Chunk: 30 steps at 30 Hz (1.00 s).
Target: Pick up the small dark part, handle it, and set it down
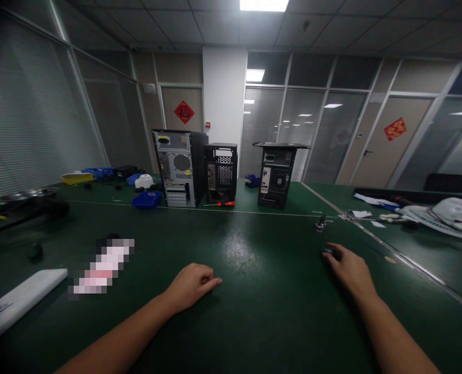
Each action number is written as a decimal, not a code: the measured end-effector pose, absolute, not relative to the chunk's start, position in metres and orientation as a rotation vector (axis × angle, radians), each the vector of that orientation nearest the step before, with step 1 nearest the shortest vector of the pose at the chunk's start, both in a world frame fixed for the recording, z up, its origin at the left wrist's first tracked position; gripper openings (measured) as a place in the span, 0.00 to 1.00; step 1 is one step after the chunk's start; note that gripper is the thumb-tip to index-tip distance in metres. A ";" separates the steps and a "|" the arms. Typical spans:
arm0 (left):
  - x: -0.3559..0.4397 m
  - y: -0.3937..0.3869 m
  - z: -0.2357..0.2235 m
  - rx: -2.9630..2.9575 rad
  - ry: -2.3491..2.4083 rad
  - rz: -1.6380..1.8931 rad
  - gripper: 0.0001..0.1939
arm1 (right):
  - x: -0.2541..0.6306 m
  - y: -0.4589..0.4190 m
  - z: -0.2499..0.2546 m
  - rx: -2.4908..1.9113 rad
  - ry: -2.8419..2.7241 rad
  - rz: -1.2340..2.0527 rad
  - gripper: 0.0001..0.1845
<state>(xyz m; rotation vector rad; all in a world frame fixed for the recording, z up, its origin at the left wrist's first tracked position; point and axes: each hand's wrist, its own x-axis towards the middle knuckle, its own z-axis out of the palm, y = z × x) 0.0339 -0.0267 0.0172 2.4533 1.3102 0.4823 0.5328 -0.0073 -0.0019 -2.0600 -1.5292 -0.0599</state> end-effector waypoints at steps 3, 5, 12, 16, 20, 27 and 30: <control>0.038 -0.032 0.021 2.428 1.328 0.487 0.19 | 0.472 -0.017 0.024 -1.914 -1.724 0.076 0.29; 0.042 -0.036 0.023 2.421 1.318 0.495 0.19 | 0.421 -0.028 0.042 -1.746 -1.878 0.184 0.27; 0.052 -0.048 0.019 2.433 1.245 0.545 0.15 | 0.288 -0.064 0.058 -1.256 -2.364 0.466 0.21; 0.052 -0.049 0.016 2.477 1.234 0.539 0.12 | 0.269 -0.072 0.041 -1.177 -2.385 0.471 0.21; 0.052 -0.049 0.017 2.486 1.228 0.523 0.12 | 0.269 -0.071 0.030 -1.162 -2.342 0.443 0.24; 0.048 -0.041 0.016 2.532 1.252 0.471 0.10 | 0.270 -0.067 0.028 -1.287 -2.066 0.471 0.21; 0.046 -0.038 0.013 2.589 1.179 0.444 0.10 | 0.265 -0.071 0.029 -1.231 -2.102 0.565 0.21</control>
